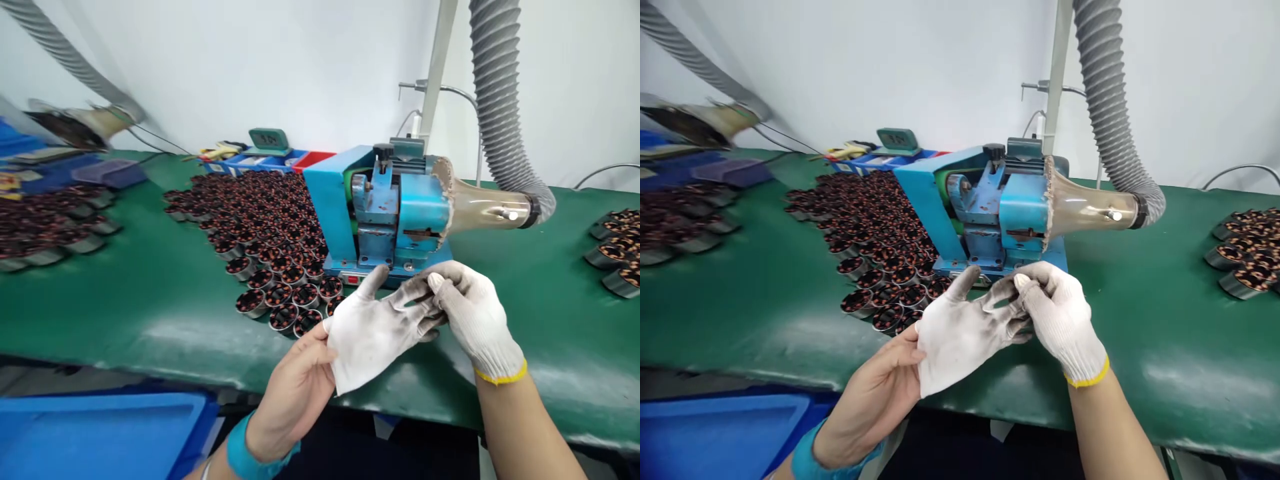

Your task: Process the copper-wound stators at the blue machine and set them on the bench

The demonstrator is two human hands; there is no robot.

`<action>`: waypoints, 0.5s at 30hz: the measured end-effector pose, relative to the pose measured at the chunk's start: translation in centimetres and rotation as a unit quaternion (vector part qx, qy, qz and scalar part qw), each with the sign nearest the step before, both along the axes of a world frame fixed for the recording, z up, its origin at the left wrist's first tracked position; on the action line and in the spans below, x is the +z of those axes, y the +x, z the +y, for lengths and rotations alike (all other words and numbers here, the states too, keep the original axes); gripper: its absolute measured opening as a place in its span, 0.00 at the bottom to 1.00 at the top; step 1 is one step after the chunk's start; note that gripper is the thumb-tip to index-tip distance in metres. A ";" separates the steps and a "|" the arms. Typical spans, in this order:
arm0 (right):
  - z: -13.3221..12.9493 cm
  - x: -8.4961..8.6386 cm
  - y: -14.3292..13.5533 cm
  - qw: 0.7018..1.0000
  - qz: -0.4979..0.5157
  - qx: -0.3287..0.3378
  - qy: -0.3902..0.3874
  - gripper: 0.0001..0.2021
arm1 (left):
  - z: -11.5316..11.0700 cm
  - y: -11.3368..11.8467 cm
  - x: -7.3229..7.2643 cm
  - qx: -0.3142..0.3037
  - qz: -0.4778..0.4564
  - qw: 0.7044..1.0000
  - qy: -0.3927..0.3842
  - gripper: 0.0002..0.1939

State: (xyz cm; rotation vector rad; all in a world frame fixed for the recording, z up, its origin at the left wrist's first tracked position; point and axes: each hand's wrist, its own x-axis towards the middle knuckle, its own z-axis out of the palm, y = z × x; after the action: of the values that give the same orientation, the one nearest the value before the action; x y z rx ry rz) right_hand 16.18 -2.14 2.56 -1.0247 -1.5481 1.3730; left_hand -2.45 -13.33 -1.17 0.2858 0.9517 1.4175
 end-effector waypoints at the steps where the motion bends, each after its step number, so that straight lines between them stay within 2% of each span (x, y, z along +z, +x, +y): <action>1: 0.0 -0.1 0.0 0.999 -0.049 -0.012 0.018 0.12 | 0.0 -0.4 0.0 0.010 0.018 1.000 0.003 0.16; 3: 0.0 -0.3 -0.1 0.982 -0.147 -0.075 0.094 0.12 | 0.1 -0.9 0.2 0.025 0.053 0.998 0.001 0.17; 5: -0.3 -0.8 -0.5 0.940 -0.202 -0.162 0.221 0.14 | 0.3 -0.9 0.2 0.049 0.077 0.996 0.004 0.18; 6: -0.6 -1.0 -0.8 0.920 -0.199 -0.179 0.287 0.16 | 0.3 -0.7 0.2 0.061 0.083 0.995 0.007 0.19; 7: -1.0 -1.3 -1.1 0.908 -0.182 -0.165 0.340 0.18 | 0.4 -0.4 0.1 0.071 0.086 0.994 0.011 0.19; 8: -1.5 -1.5 -1.5 0.908 -0.160 -0.110 0.371 0.17 | 0.5 -0.1 0.0 0.078 0.087 0.993 0.020 0.20; 10: -2.5 -2.0 -2.5 0.916 -0.158 0.054 0.364 0.15 | 0.8 0.6 -0.3 0.074 0.077 0.993 0.049 0.22; 11: -2.9 -2.2 -3.0 0.913 -0.187 0.103 0.346 0.16 | 1.0 0.9 -0.6 0.066 0.067 0.993 0.068 0.24; 13: -3.4 -2.6 -4.0 0.905 -0.250 0.132 0.319 0.19 | 1.7 1.3 -1.1 0.055 0.053 0.993 0.089 0.27; 15: -3.2 -3.1 -4.5 0.899 -0.284 0.125 0.308 0.19 | 2.4 1.4 -1.6 0.059 0.064 0.993 0.080 0.26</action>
State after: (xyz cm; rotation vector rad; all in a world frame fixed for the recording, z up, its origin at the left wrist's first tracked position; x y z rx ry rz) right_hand 11.66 -5.37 -0.54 -0.8700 -2.4127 0.6426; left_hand -1.09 -10.97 -2.78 0.4505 0.9739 1.6021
